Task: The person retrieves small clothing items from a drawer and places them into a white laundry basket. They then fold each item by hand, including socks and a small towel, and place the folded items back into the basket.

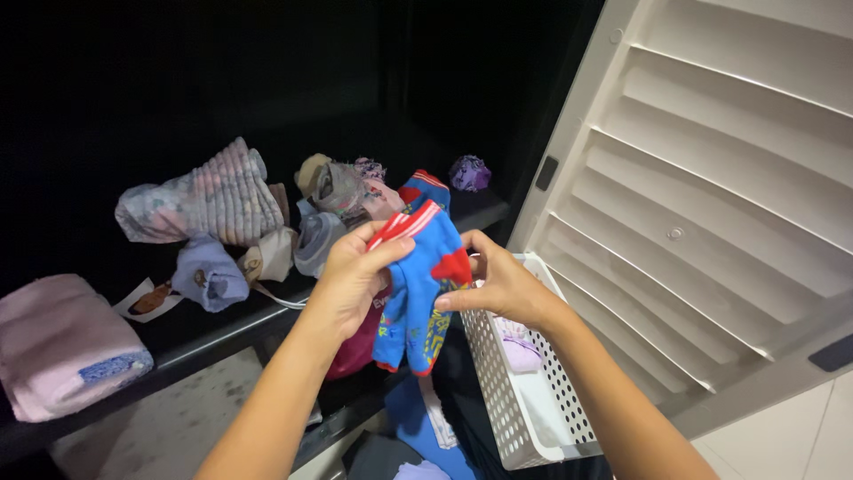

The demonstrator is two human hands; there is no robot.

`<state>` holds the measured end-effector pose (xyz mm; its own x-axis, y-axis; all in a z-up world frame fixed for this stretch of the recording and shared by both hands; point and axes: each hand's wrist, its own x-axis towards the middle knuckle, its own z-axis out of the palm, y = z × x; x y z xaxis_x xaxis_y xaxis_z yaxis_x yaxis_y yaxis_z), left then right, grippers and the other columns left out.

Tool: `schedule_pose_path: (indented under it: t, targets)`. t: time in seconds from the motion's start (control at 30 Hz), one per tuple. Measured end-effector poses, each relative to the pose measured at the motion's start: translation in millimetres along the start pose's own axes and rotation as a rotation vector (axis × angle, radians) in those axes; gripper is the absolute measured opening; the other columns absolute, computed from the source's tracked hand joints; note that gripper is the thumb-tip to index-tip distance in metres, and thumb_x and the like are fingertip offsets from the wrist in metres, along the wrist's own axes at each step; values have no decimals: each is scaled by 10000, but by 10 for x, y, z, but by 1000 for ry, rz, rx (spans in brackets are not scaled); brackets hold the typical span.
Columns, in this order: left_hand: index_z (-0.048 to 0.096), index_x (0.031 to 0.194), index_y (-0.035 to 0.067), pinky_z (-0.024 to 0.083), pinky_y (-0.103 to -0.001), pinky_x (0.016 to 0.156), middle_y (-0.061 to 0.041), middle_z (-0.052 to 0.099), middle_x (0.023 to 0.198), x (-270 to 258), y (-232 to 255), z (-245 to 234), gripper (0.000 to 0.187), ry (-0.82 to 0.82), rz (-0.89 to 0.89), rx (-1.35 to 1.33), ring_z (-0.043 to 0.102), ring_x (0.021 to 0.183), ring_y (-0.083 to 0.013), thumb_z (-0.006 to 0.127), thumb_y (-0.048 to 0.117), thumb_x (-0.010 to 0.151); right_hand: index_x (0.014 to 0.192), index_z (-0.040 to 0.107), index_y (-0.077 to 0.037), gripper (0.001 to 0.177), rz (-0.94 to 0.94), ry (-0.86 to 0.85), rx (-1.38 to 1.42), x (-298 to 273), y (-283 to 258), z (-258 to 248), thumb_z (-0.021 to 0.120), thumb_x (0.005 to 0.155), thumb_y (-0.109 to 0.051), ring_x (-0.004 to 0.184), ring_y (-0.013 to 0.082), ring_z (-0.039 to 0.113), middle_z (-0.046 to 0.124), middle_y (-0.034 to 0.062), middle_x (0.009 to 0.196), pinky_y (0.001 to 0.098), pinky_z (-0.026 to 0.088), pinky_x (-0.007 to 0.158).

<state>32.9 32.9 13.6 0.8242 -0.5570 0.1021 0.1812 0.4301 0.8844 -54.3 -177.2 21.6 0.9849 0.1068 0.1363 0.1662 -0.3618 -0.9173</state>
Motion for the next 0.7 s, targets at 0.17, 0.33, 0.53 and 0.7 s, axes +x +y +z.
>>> schedule_pose_path:
  t: [0.17,0.33,0.53,0.7]
  targets:
    - [671,1219,45,524,-293,827,-33,732,1054,9,47,-63,381,23,-4,-54,679,969,-122,737,155,860,1382,559,12,609,77,-132,272,7,150,-73,791,834,-119,1112,158,690,728,93,1226,331,555,978]
    - [684,1206,38,553,-291,864,-35,737,1050,34,7,-115,355,43,42,-59,693,969,-124,739,141,871,1338,638,-23,472,231,-135,309,-50,123,-170,686,916,-226,973,115,732,767,73,1126,308,584,889]
    - [709,1219,16,501,-251,768,-24,732,1023,36,-38,-183,347,40,74,147,648,874,-77,756,135,896,1224,653,18,337,95,-60,267,-126,-7,-400,660,976,-211,902,135,729,768,116,1051,310,597,815]
    - [685,1169,20,534,-242,824,-28,735,1029,34,-57,-288,286,-79,91,228,667,913,-77,729,161,924,1309,502,-63,403,-32,230,164,-243,-316,-649,653,938,-108,853,139,727,758,107,979,299,591,756]
